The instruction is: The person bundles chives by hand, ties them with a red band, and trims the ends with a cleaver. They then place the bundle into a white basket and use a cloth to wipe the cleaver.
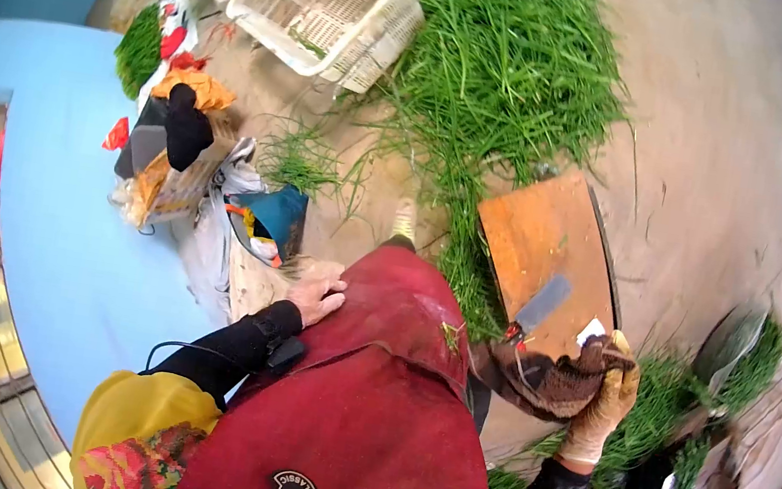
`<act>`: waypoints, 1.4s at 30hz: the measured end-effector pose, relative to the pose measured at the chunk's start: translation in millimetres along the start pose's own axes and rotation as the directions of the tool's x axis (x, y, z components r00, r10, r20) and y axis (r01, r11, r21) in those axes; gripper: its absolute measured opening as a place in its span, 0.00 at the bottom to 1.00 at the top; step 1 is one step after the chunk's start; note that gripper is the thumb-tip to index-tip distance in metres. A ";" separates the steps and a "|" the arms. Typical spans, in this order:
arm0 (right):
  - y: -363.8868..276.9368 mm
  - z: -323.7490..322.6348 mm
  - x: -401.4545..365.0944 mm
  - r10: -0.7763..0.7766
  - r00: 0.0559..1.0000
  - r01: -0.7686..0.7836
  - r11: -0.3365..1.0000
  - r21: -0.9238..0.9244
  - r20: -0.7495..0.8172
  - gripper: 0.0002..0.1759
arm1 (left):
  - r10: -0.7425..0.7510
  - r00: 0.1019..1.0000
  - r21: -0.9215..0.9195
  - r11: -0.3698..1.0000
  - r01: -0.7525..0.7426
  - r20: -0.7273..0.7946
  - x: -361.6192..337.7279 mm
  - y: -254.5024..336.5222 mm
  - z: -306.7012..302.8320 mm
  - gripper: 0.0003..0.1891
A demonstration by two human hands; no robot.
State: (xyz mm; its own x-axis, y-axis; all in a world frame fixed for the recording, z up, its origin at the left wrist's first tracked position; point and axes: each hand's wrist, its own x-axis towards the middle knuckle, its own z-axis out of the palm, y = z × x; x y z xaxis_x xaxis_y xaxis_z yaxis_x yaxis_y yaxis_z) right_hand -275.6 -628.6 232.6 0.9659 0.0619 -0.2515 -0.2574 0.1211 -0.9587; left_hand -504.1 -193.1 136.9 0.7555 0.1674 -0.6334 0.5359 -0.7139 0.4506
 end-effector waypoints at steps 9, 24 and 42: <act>-30.1 144.9 22.8 0.447 0.885 -0.404 0.876 -0.262 0.130 0.13 | -0.209 0.978 -0.467 0.865 0.183 -0.002 28.3 -104.1 -74.4 0.23; -33.7 397.0 149.3 0.360 0.804 -0.186 0.908 -0.375 0.473 0.14 | -0.486 0.852 -0.739 0.643 0.199 -0.194 -24.6 -205.1 -162.1 0.25; 64.7 711.3 154.0 0.826 -0.048 -0.203 0.543 -0.815 0.562 0.12 | -0.174 0.965 -0.938 0.321 -0.134 -0.198 114.5 -124.1 -344.4 0.49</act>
State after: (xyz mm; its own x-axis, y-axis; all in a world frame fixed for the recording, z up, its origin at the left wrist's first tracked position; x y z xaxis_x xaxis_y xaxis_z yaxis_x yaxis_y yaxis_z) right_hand -164.1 93.5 226.4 -0.2752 0.6539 -0.7047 -0.3122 -0.7541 -0.5778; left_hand -354.3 148.8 225.1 0.7103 0.4198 -0.5650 0.4237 0.3859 0.8195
